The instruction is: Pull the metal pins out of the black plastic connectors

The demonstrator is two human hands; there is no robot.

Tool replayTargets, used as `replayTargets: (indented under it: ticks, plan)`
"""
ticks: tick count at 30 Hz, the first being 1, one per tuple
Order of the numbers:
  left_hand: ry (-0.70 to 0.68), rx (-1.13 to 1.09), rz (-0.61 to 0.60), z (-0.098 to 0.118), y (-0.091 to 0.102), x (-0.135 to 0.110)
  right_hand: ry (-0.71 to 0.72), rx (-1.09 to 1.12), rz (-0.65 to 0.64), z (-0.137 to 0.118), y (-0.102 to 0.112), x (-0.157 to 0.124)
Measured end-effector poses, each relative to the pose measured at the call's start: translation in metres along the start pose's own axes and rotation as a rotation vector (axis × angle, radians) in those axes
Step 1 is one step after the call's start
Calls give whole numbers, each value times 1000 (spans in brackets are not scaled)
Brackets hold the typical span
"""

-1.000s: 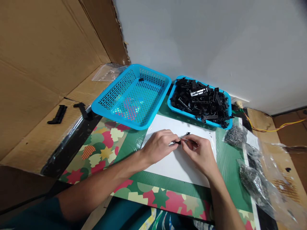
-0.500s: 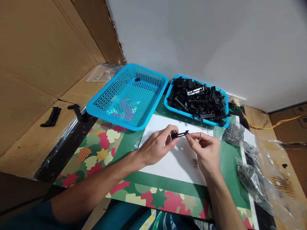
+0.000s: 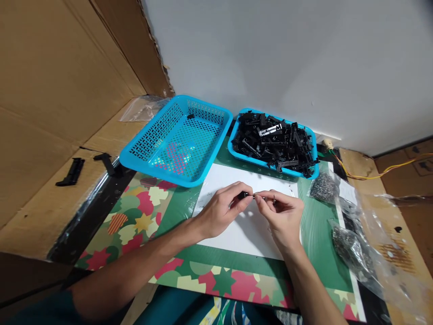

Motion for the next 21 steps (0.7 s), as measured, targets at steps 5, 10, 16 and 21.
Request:
replayTargets:
  ticks: [5,10,16,21]
  plan:
    - [-77,82,10,3,3,1,125,-100,-33,-13,0,-1]
    - [-215,237,-6,9,4,1,223,-148,-87,-16,-2,-3]
    - [-249,306,-4,10,5,1,282,-229,-122,-16,-4,-5]
    - [-173,209,58,5,10,2,402,-251,-53,-25,-2,-10]
Point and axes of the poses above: each hand's wrist, its own x-axis towards the middle knuckle, its own y-axis out of the back of the hand, z = x × y, the point moved 8 cm from there along x, towards the middle knuckle, and after that the axes turned 8 degrees about z, right-handed, at the moved point
